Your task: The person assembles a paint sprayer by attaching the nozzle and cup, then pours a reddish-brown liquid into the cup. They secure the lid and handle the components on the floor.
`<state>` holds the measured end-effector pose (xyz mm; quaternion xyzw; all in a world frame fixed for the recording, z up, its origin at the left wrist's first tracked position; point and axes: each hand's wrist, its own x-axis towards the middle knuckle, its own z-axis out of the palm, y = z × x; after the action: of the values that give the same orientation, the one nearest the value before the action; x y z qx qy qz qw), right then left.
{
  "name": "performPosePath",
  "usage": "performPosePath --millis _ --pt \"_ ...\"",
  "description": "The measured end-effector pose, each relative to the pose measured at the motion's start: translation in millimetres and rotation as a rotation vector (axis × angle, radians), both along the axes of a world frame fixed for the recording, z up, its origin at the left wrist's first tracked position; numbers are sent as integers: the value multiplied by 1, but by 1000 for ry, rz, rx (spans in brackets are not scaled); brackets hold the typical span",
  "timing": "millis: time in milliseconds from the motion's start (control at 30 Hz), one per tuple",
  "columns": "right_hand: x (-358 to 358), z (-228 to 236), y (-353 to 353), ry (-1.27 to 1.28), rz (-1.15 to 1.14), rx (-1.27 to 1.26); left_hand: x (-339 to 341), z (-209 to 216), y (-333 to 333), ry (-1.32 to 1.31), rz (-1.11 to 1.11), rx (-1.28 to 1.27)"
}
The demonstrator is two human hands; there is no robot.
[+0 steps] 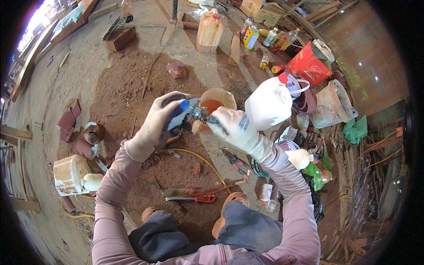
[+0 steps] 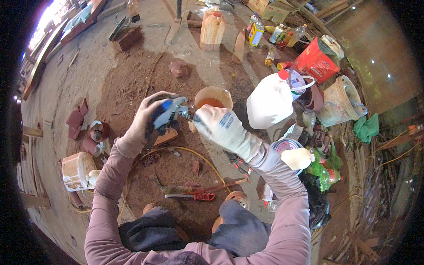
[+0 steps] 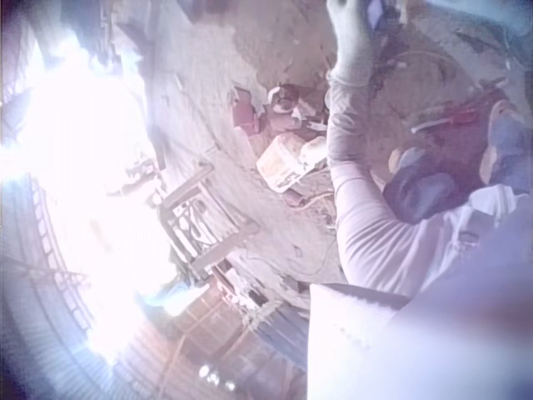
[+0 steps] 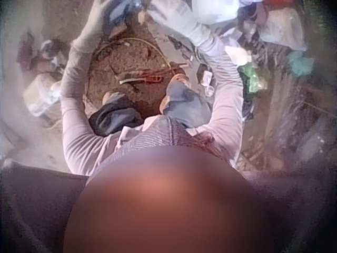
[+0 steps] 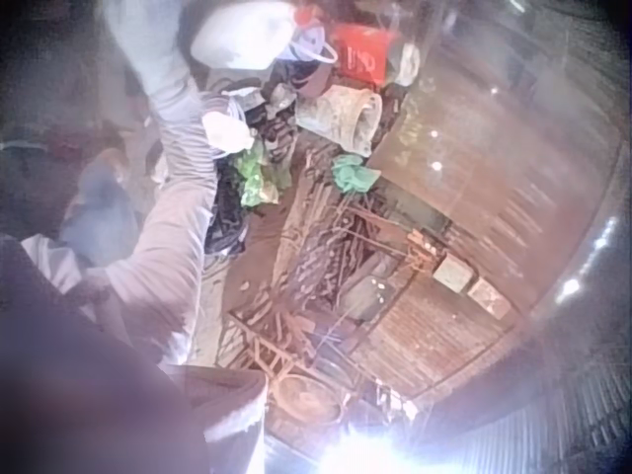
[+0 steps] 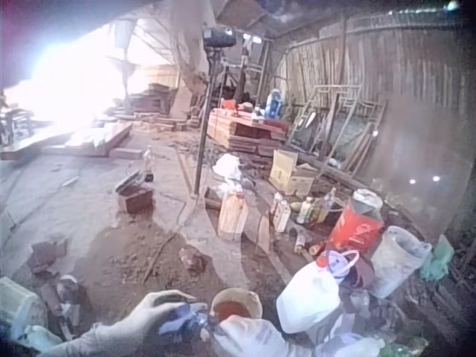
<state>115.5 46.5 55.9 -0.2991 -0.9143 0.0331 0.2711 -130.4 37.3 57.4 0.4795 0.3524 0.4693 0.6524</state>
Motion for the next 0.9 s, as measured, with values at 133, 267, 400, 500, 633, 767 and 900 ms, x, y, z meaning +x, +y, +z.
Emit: performPosePath --millis 133,267,400,500,633,767,900 --pt "-11 -7 -8 -400 -143 463 22 -9 -6 163 233 169" --pt "-11 -13 2 -212 -160 295 30 -10 -12 564 427 631" --pt "-7 -17 7 530 -79 -729 28 -7 -19 461 440 621" --pt "-8 -21 1 1170 12 -1449 25 -7 -16 2 343 231" --pt "-11 -25 8 803 -170 -803 30 -15 -5 -282 343 -1" --pt "-3 -27 7 331 -248 -484 28 -26 -8 78 257 -13" --pt "10 -19 -15 841 -147 -1371 7 -30 -11 457 344 725"
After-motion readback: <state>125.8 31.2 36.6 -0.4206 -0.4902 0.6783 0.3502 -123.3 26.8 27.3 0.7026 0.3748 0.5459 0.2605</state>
